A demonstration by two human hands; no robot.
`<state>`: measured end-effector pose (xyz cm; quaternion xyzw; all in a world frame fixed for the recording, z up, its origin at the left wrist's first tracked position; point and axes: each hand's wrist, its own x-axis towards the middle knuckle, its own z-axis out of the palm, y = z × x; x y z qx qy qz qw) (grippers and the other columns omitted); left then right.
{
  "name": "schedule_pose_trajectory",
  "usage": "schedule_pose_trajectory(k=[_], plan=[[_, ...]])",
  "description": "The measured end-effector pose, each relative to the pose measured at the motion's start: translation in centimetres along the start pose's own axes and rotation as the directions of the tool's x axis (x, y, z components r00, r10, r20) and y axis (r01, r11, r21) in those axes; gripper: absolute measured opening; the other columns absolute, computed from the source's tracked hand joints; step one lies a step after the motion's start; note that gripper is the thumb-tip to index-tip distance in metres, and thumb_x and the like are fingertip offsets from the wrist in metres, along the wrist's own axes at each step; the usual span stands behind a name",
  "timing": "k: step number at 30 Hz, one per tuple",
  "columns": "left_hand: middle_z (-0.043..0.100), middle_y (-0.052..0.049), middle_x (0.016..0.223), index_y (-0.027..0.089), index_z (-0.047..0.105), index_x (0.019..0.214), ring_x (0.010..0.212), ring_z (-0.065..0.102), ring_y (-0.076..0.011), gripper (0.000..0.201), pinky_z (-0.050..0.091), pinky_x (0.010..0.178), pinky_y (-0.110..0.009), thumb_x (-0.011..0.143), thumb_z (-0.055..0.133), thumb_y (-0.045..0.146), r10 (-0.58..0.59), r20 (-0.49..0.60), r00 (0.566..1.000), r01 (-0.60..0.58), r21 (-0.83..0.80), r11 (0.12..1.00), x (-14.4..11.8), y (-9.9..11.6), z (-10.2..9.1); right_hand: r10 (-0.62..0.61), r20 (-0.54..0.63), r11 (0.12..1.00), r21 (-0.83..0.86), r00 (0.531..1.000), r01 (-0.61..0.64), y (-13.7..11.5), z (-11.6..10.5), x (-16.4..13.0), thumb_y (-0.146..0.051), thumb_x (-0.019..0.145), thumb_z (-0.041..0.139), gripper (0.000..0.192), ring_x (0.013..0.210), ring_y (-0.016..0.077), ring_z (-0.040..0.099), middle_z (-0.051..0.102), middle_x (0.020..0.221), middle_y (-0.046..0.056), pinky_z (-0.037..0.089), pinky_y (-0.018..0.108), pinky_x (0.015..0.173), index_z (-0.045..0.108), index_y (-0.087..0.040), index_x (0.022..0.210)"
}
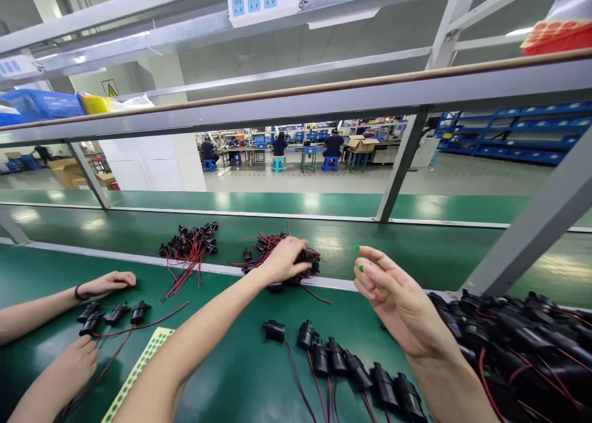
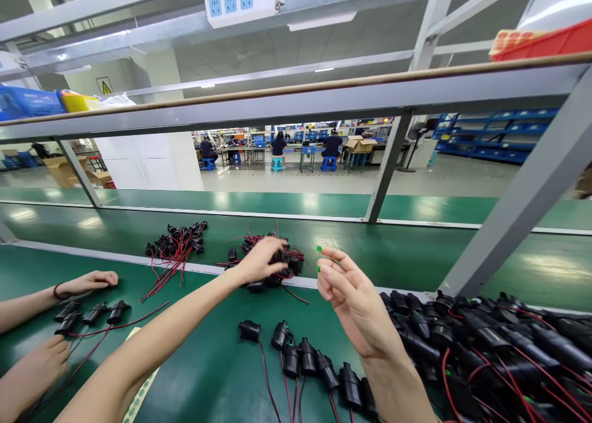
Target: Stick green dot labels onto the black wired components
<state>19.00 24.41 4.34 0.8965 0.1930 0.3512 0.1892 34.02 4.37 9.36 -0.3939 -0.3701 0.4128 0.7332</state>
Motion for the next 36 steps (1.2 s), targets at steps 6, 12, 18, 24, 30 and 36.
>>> schedule_pose_trajectory(k=[6,12,18,24,30,36], plan=[[0.064,-0.018,0.142,0.022,0.048,0.095,0.129,0.065,-0.0279,0.034,0.051,0.113,-0.051,0.092,0.077,0.041,-0.145,-0.359,0.922,-0.042,-0.466,0.884,2.9,5.3,-9.7,0.004,0.025,1.0,0.017,1.0,-0.005,-0.2,1.6,-0.3,-0.044,0.067,0.103,0.049,0.058,0.0113,0.037,0.048,0.07,-0.006,0.036,0.023,0.047,0.076,-0.025,0.104],[0.056,0.007,0.081,0.025,0.045,0.093,0.046,0.043,-0.0011,0.041,0.032,0.04,-0.015,0.093,0.073,0.056,-0.233,-0.36,0.903,-0.114,-0.726,0.678,-2.6,14.1,-16.9,0.039,0.081,0.999,0.023,0.996,-0.041,0.3,4.0,-1.3,-0.044,0.066,0.103,0.051,0.06,0.0123,0.04,0.051,0.073,-0.004,0.04,0.022,0.048,0.077,-0.026,0.106],[0.06,0.001,0.083,0.015,0.07,0.115,0.055,0.046,-0.0044,0.048,0.037,0.046,-0.016,0.087,0.079,0.053,-0.554,0.079,0.829,0.176,-0.977,0.123,-14.7,16.8,-14.5,0.108,0.2,0.994,-0.009,0.974,-0.109,2.1,5.3,-3.0,-0.045,0.073,0.099,0.046,0.06,0.0122,0.042,0.054,0.077,-0.002,0.042,0.024,0.049,0.077,-0.028,0.11],[0.074,-0.012,0.114,0.018,0.064,0.11,0.082,0.068,-0.0158,0.043,0.055,0.075,-0.03,0.088,0.082,0.049,-0.6,0.174,0.781,0.297,-0.948,0.112,-23.7,16.2,-9.8,0.181,0.29,0.983,-0.031,0.94,-0.18,4.4,7.2,-4.5,-0.047,0.08,0.095,0.042,0.059,0.0101,0.04,0.055,0.078,-0.002,0.036,0.022,0.049,0.075,-0.028,0.111],[0.065,-0.001,0.093,0.025,0.063,0.118,0.075,0.062,-0.0155,0.046,0.053,0.071,-0.027,0.085,0.084,0.05,-0.742,0.016,0.67,0.487,-0.764,0.424,-26.4,16.3,-7.1,0.265,0.372,0.964,-0.134,0.889,-0.231,5.5,8.8,-5.8,-0.054,0.08,0.093,0.048,0.058,0.01,0.041,0.058,0.08,-0.003,0.035,0.024,0.051,0.072,-0.027,0.112],[0.065,-0.007,0.105,0.026,0.058,0.131,0.083,0.062,-0.0198,0.056,0.053,0.08,-0.034,0.096,0.062,0.068,-0.728,-0.108,0.677,0.473,-0.695,0.542,-28.5,15.9,-4.7,0.292,0.461,0.952,-0.228,0.838,-0.207,6.3,9.3,-6.8,-0.062,0.087,0.085,0.048,0.06,0.0119,0.041,0.056,0.076,-0.005,0.035,0.024,0.053,0.067,-0.028,0.116]])
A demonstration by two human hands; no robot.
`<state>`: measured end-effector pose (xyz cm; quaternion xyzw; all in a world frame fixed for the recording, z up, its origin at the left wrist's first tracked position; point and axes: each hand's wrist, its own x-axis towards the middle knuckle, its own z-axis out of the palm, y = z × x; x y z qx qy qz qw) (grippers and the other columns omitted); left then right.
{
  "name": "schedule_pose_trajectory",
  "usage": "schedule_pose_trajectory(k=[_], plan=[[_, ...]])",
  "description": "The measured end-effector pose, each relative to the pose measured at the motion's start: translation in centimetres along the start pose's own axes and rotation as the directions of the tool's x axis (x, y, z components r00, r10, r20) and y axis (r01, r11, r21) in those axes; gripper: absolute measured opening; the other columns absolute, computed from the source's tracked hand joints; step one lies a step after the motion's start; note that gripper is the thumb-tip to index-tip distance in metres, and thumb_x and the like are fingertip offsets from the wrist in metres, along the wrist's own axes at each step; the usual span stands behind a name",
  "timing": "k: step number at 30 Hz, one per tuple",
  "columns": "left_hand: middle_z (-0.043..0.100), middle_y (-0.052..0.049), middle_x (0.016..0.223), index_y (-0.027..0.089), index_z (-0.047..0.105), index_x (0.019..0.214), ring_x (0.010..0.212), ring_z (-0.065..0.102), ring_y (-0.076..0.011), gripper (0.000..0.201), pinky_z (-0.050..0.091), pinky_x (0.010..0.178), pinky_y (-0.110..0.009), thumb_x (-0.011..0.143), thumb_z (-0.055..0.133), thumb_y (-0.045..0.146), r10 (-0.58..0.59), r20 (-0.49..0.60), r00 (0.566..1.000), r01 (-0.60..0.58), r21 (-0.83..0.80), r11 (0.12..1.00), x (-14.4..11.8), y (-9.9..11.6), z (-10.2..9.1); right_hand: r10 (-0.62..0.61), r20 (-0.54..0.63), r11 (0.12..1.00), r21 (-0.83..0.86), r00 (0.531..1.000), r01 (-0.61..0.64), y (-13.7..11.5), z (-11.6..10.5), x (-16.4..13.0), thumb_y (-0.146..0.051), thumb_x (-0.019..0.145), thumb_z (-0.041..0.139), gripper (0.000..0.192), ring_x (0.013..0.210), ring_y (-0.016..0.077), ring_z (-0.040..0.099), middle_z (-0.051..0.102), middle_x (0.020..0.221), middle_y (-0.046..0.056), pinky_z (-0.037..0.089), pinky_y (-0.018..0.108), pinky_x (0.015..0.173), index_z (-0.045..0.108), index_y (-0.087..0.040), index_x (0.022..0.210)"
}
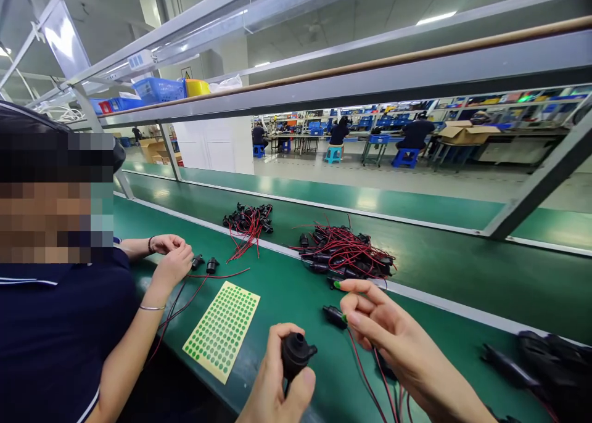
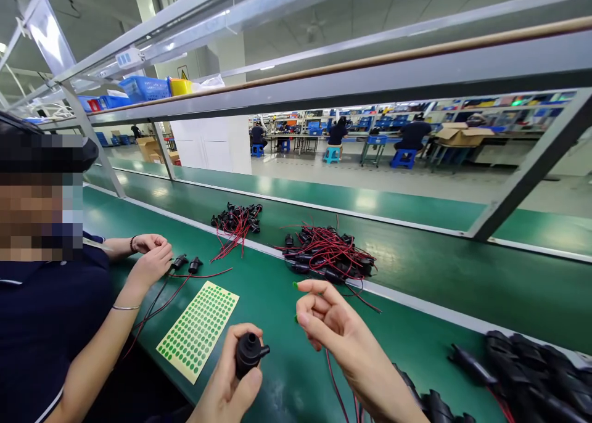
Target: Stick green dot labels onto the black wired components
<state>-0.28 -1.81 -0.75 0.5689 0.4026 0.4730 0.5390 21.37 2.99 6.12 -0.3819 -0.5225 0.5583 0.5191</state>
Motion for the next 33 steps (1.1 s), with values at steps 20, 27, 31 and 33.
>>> schedule_pose_trajectory(k=[20,27,31,33], plan=[[0.071,-0.004,0.149,0.038,0.06,0.137,0.149,0.057,-0.0258,0.035,0.043,0.125,-0.043,0.103,0.065,0.043,0.331,-0.072,0.941,-0.335,-0.043,0.941,-0.9,-1.7,1.9,0.245,0.196,0.96,-0.184,0.949,-0.21,-1.6,3.1,-2.9,-0.032,0.092,0.074,0.027,0.085,0.0189,0.056,0.063,0.086,-0.004,0.046,0.035,0.087,0.063,-0.027,0.116],[0.069,-0.005,0.152,0.037,0.06,0.138,0.146,0.059,-0.0246,0.037,0.046,0.123,-0.04,0.102,0.068,0.041,0.326,-0.09,0.941,-0.331,-0.043,0.943,-0.9,-2.5,2.1,0.263,0.264,0.943,-0.273,0.928,-0.19,-1.6,2.7,-2.8,-0.022,0.091,0.067,0.024,0.087,0.0175,0.06,0.065,0.094,-0.002,0.051,0.031,0.087,0.058,-0.027,0.113],[0.069,-0.003,0.152,0.039,0.059,0.138,0.145,0.061,-0.0223,0.036,0.045,0.123,-0.038,0.103,0.067,0.04,0.345,-0.067,0.936,-0.348,-0.043,0.937,-0.8,-2.4,2.1,0.251,0.237,0.933,-0.318,0.939,-0.169,-1.4,2.7,-2.8,-0.016,0.092,0.063,0.027,0.087,0.016,0.06,0.064,0.091,-0.004,0.051,0.028,0.085,0.059,-0.028,0.116],[0.069,-0.003,0.153,0.039,0.059,0.138,0.146,0.06,-0.0228,0.036,0.044,0.123,-0.039,0.103,0.066,0.041,0.35,-0.051,0.935,-0.351,-0.034,0.936,-0.8,-2.2,2.1,0.247,0.232,0.926,-0.343,0.941,-0.158,-1.6,2.7,-2.9,-0.013,0.091,0.062,0.029,0.086,0.0155,0.06,0.064,0.089,-0.005,0.051,0.027,0.085,0.06,-0.029,0.116]])
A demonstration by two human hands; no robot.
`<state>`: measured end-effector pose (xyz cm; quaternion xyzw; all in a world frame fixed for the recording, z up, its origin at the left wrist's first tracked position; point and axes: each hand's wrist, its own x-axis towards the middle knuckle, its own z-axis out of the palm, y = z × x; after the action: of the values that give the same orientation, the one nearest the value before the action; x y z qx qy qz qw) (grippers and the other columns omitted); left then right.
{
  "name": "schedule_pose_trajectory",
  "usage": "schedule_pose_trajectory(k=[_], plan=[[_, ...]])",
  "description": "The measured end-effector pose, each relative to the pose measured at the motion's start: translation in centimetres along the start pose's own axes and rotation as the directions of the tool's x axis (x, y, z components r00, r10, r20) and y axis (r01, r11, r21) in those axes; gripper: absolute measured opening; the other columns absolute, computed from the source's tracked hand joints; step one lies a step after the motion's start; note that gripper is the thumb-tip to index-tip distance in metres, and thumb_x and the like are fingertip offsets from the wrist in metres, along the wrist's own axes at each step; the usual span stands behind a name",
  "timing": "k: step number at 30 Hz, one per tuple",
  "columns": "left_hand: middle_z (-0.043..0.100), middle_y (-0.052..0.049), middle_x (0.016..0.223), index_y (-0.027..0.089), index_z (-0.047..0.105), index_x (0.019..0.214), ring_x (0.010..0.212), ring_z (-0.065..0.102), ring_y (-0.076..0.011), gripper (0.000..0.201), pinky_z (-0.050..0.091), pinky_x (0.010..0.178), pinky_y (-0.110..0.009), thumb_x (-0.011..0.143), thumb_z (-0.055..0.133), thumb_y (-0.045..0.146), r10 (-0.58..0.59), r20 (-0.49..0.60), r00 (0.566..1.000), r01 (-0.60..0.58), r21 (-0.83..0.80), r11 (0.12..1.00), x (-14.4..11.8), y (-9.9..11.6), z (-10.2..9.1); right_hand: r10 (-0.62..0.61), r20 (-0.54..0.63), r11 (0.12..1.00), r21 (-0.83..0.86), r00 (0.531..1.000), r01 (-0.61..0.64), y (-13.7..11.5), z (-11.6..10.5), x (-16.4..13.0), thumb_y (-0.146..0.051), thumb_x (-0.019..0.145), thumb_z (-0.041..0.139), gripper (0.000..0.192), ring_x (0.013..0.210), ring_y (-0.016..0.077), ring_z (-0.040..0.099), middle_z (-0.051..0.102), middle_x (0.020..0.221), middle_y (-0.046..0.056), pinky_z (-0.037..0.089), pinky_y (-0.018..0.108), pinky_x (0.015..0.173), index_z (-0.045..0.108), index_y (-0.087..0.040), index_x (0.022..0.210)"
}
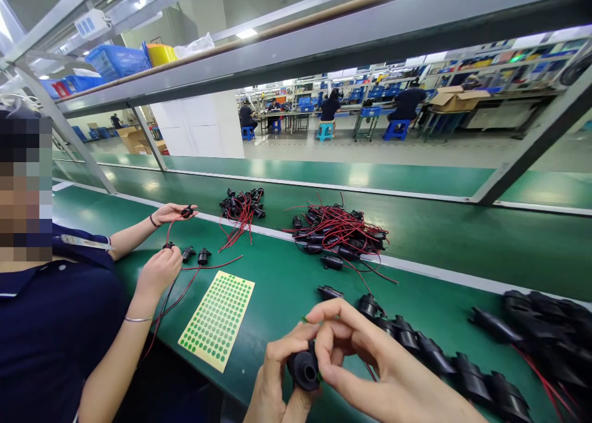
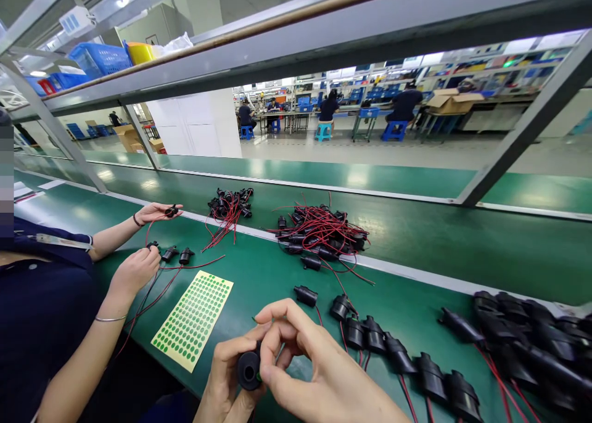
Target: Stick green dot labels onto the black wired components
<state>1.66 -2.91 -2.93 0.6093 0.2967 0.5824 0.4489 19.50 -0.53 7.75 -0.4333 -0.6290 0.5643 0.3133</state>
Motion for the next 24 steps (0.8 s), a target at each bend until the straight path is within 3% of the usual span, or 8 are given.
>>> schedule_pose_trajectory(k=[5,10,14,19,24], plan=[[0.067,-0.002,0.155,0.042,0.059,0.138,0.142,0.063,-0.0236,0.037,0.047,0.121,-0.04,0.102,0.067,0.044,-0.043,0.02,0.999,0.042,0.05,0.998,-0.2,0.2,-0.2,-0.019,-0.012,0.998,-0.062,1.0,0.018,-0.5,-0.1,-0.5,-0.01,0.09,0.061,0.032,0.087,0.0149,0.062,0.065,0.09,-0.005,0.052,0.025,0.083,0.061,-0.029,0.116],[0.068,-0.01,0.153,0.032,0.065,0.134,0.14,0.065,-0.0283,0.036,0.051,0.117,-0.04,0.101,0.068,0.047,-0.109,0.034,0.993,0.106,0.075,0.992,-0.6,-0.2,-0.5,-0.053,-0.011,0.99,-0.131,0.999,0.051,-0.4,-0.1,-0.8,-0.007,0.089,0.058,0.033,0.083,0.0138,0.064,0.067,0.087,-0.006,0.053,0.022,0.078,0.061,-0.028,0.115],[0.069,-0.01,0.151,0.031,0.066,0.132,0.139,0.066,-0.0285,0.037,0.052,0.115,-0.04,0.1,0.068,0.049,-0.129,0.026,0.991,0.126,0.101,0.987,-0.8,-0.3,-0.5,-0.125,-0.08,0.971,-0.217,0.989,0.105,-0.1,0.2,-1.0,-0.003,0.086,0.057,0.035,0.082,0.0128,0.067,0.07,0.088,-0.006,0.054,0.02,0.079,0.062,-0.029,0.11],[0.071,-0.011,0.147,0.029,0.066,0.131,0.137,0.067,-0.028,0.036,0.053,0.114,-0.038,0.101,0.068,0.049,-0.104,0.007,0.995,0.103,0.086,0.991,-0.6,0.2,-0.2,-0.207,-0.079,0.937,-0.303,0.975,0.175,0.1,0.5,-1.3,-0.005,0.089,0.056,0.036,0.081,0.0137,0.07,0.072,0.088,-0.006,0.057,0.021,0.077,0.061,-0.03,0.114],[0.074,-0.003,0.142,0.037,0.064,0.134,0.133,0.069,-0.0223,0.032,0.051,0.112,-0.031,0.103,0.065,0.044,-0.06,-0.018,0.998,0.061,0.076,0.995,-0.3,1.0,0.4,-0.26,-0.091,0.909,-0.359,0.961,0.212,0.2,0.6,-1.5,-0.007,0.092,0.057,0.034,0.08,0.0144,0.074,0.074,0.089,-0.005,0.058,0.022,0.077,0.059,-0.031,0.117]])
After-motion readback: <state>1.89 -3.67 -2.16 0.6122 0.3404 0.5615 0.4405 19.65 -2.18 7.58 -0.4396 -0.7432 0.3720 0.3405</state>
